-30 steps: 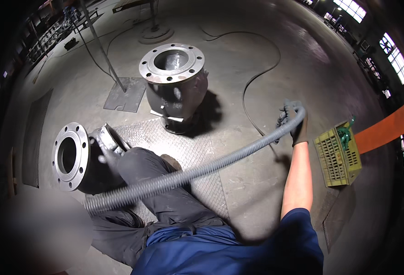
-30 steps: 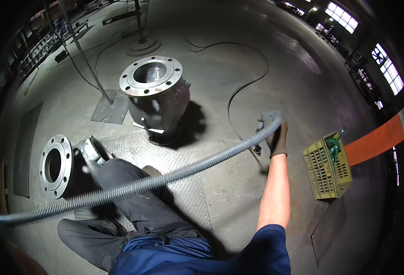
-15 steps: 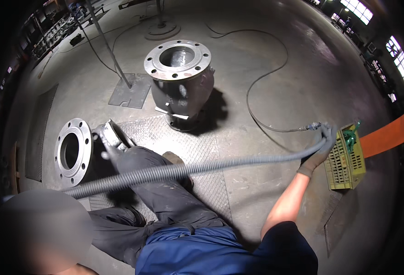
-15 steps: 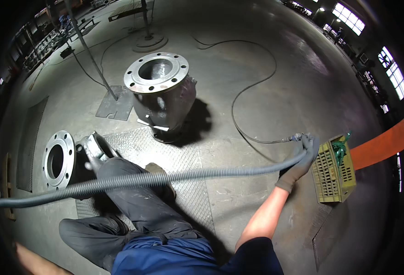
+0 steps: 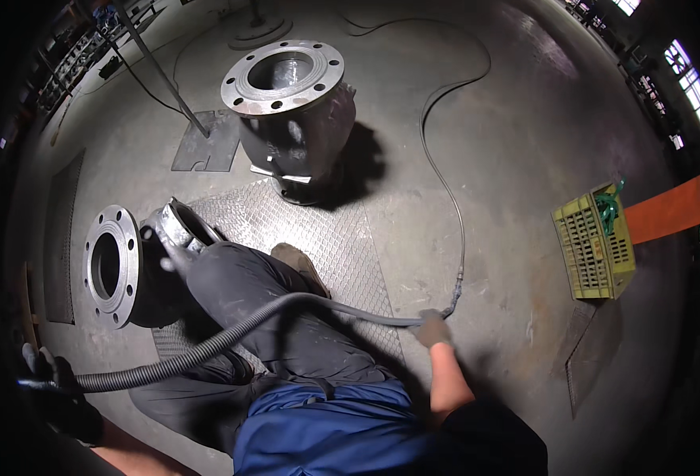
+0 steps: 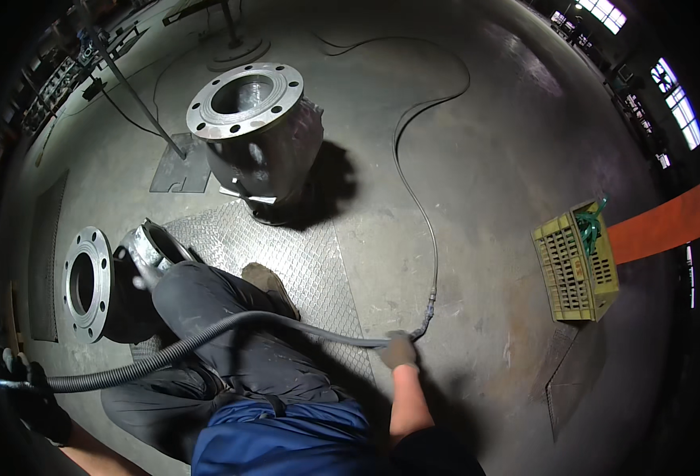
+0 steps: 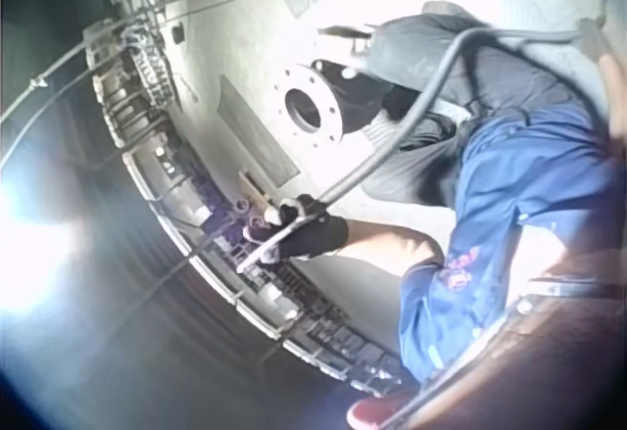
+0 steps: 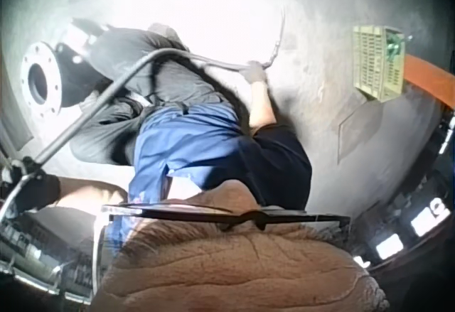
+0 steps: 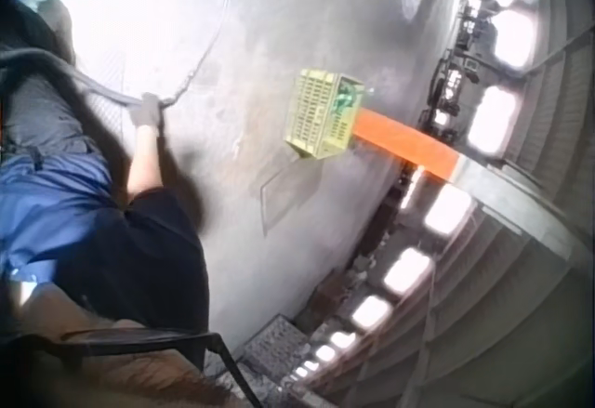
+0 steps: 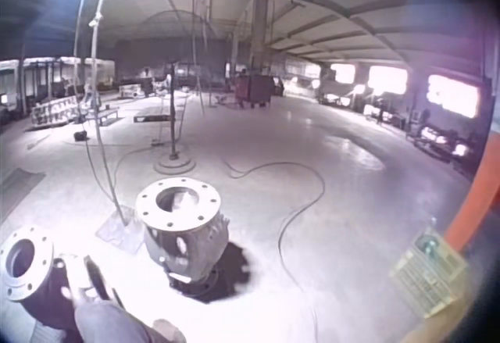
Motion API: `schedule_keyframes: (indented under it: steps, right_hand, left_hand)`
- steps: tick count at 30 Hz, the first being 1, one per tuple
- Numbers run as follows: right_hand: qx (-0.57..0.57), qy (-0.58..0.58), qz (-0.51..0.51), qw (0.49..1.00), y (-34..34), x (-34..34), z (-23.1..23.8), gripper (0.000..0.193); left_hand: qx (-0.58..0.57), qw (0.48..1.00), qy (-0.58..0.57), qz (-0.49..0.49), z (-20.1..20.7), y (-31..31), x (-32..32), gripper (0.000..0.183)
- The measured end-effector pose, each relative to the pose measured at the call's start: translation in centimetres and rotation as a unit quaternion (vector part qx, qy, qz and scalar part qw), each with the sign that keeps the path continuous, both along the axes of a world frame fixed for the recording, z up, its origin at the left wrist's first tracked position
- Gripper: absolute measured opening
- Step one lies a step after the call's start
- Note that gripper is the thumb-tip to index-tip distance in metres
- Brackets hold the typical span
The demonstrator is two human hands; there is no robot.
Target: The person polishes or grinds the surface of a metal component using a die grinder.
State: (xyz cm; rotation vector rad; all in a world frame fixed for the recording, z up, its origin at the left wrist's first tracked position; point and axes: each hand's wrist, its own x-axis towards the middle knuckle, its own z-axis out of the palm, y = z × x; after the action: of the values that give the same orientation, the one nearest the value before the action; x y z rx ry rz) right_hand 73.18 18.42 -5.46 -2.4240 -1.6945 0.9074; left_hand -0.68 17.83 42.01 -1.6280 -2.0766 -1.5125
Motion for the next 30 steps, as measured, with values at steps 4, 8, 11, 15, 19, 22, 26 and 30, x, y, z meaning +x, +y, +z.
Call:
schedule_keyframes:
  steps: [4, 8, 11, 15, 19, 22, 26, 30]
  right_hand:
    - [-0.081, 0.099, 0.117, 0.985, 4.7, -7.6, 3.2, 0.049]
    - [-0.145, 0.102, 0.237, 0.955, 6.7, -11.1, 2.6, 0.043]
    - [-0.236, 0.091, 0.332, 0.909, 5.3, -11.8, -0.8, 0.041]
    - [-0.266, 0.072, 0.239, 0.931, 3.3, -10.7, -3.3, 0.048]
    - [-0.069, -0.010, 0.084, 0.994, 8.4, -6.6, -7.1, 0.038]
    - [-0.025, -0.235, 0.234, 0.943, 15.4, 2.6, -6.3, 0.027]
    - [0.219, -0.024, -0.184, 0.958, 23.1, 7.8, 4.2, 0.018]
    - [0.343, -0.058, -0.146, 0.926, 24.8, 15.9, 9.0, 0.024]
  left_hand:
    - [0.036, 0.907, 0.418, -0.038, 0.8, 2.2, 5.0, 0.039]
    - [0.117, 0.932, 0.340, -0.050, 1.6, 5.0, 8.7, 0.027]
    - [0.067, 0.825, 0.555, 0.077, 3.8, 3.9, 10.5, 0.032]
    - [0.118, 0.786, -0.457, -0.400, 1.7, 7.0, 17.4, 0.049]
    - [0.082, 0.826, -0.390, -0.399, -0.6, 8.5, 17.7, 0.036]
    - [0.018, 0.893, -0.346, -0.287, -1.0, 9.8, 21.1, 0.042]
    - [-0.037, 0.920, -0.330, -0.208, -1.2, 12.3, 26.4, 0.033]
    - [-0.055, 0.890, -0.342, -0.295, -1.1, 17.4, 29.7, 0.028]
